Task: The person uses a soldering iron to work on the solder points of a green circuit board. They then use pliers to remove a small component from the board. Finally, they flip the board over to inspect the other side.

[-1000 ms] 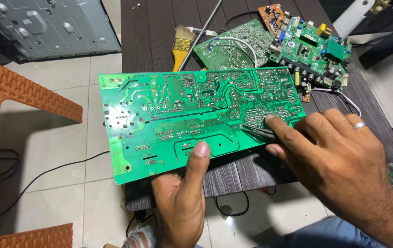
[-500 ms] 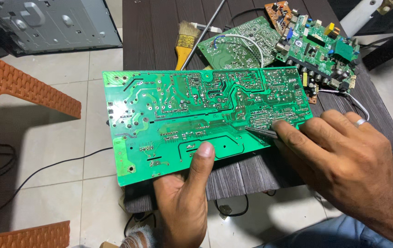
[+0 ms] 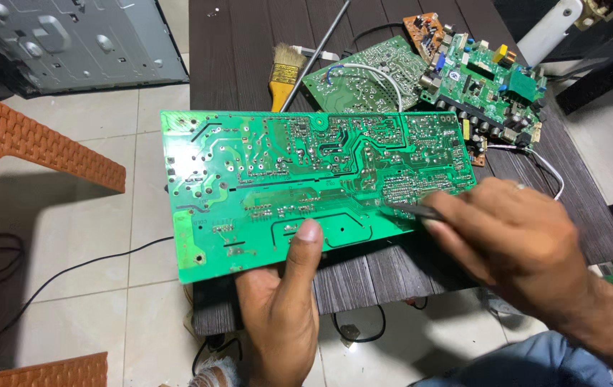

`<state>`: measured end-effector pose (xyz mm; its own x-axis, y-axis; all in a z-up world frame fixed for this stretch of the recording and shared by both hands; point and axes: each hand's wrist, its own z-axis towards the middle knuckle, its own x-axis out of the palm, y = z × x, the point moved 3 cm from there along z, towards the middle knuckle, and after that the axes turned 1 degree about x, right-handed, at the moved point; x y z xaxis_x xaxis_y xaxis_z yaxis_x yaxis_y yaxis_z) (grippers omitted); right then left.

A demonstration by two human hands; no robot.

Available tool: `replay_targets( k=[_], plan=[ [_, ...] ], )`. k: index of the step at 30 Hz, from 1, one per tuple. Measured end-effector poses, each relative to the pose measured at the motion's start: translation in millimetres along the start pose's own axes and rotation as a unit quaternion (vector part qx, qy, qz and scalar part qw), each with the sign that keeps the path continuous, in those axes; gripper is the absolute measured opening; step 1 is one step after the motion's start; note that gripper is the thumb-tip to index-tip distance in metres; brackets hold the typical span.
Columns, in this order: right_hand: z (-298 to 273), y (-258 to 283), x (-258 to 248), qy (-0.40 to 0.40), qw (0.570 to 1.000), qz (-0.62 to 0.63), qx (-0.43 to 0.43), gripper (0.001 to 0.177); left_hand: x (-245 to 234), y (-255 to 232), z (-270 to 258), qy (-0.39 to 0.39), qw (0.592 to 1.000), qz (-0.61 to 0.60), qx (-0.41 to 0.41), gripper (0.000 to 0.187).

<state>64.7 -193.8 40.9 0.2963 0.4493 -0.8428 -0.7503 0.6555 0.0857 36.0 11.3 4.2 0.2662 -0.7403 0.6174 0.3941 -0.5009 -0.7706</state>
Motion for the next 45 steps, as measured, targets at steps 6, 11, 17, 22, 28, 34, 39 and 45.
replay_targets(
  k=[6, 11, 17, 22, 28, 34, 39, 45],
  plan=[
    [3, -1, -11, -0.020, 0.999, -0.023, -0.018, 0.020, -6, 5, 6, -0.012, 0.998, -0.051, -0.030, 0.071],
    [8, -8, -9, 0.011, 0.989, -0.131, -0.064, 0.027, -7, 5, 5, -0.005, 1.000, -0.029, -0.008, 0.068],
    [13, -10, -5, 0.019, 0.981, -0.174, -0.088, 0.031, -7, 8, 4, 0.001, 0.999, -0.038, -0.004, 0.067],
    [15, -8, -6, 0.029, 0.986, -0.149, -0.074, 0.029, -7, 7, 4, -0.010, 1.000, -0.027, -0.011, 0.067],
    [17, -10, -5, 0.032, 0.984, -0.156, -0.080, 0.025, -6, 6, 4, -0.004, 0.999, -0.040, -0.015, 0.067],
    [16, 4, -9, 0.031, 0.984, -0.162, -0.061, 0.014, -4, 0, -1, 0.007, 0.999, -0.030, -0.016, 0.067],
    [9, 17, -10, 0.046, 0.980, -0.192, -0.022, 0.014, -3, -3, -6, 0.004, 1.000, -0.009, 0.006, 0.069],
    [6, 30, -7, 0.038, 0.984, -0.166, 0.044, 0.015, -6, -7, -14, -0.007, 0.996, 0.082, 0.023, 0.060]
  ],
)
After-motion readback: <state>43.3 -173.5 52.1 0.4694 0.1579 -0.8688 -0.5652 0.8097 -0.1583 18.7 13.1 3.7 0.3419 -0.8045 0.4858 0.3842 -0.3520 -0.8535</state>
